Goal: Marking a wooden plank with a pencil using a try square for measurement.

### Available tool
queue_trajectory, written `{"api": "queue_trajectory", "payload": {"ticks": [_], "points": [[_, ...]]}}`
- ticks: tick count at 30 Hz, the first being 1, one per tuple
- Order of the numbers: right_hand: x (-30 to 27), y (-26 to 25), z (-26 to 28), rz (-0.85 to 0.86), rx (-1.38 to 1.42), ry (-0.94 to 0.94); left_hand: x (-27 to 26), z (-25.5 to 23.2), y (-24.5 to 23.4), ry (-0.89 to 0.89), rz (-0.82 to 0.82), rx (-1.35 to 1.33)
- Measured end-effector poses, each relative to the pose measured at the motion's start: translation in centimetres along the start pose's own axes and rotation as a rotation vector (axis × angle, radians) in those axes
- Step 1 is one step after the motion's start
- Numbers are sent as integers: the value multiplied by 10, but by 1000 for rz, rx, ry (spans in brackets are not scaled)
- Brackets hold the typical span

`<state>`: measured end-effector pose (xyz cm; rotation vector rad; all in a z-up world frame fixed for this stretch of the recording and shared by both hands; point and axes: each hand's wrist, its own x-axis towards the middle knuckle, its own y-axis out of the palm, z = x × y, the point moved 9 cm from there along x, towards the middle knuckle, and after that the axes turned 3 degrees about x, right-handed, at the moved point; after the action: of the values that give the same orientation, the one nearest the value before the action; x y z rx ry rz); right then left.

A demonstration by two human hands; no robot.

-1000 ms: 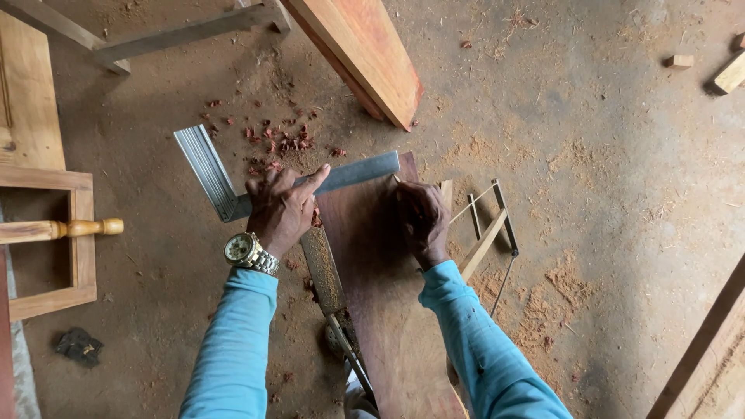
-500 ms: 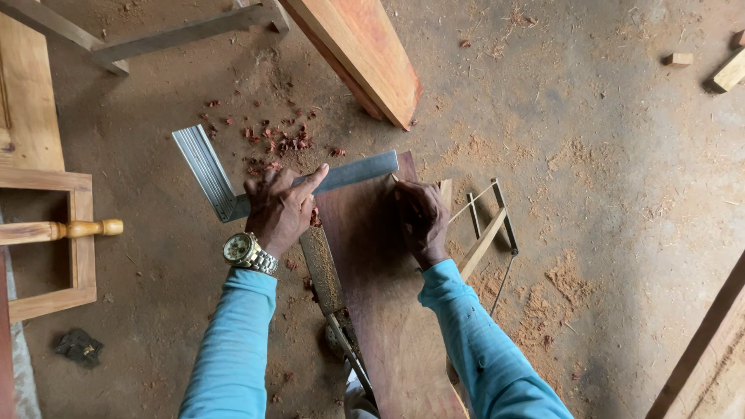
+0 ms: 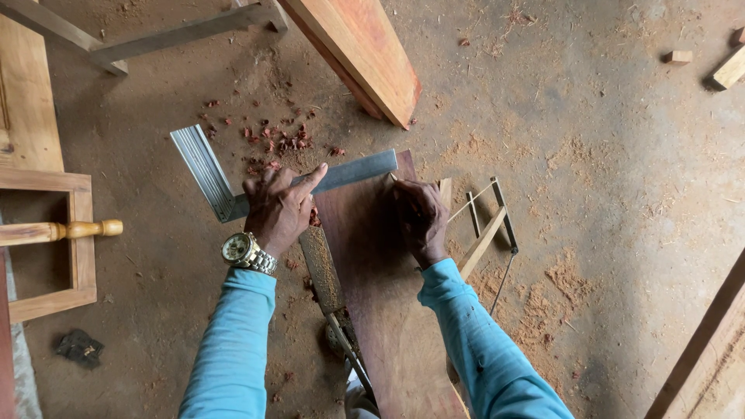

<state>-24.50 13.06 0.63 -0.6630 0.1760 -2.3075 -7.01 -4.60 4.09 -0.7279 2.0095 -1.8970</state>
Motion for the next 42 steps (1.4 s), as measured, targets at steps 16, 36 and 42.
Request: {"api": "queue_trajectory", "payload": {"ticks": [16, 36, 42], "points": [[-1, 1, -4, -1, -13, 44, 0, 4, 9, -14, 49, -16], [-13, 1, -18, -24, 204, 92, 1, -3, -5, 18, 32, -362], [-3, 11, -3, 27, 113, 33, -4, 13, -8, -17, 86, 54]]}}
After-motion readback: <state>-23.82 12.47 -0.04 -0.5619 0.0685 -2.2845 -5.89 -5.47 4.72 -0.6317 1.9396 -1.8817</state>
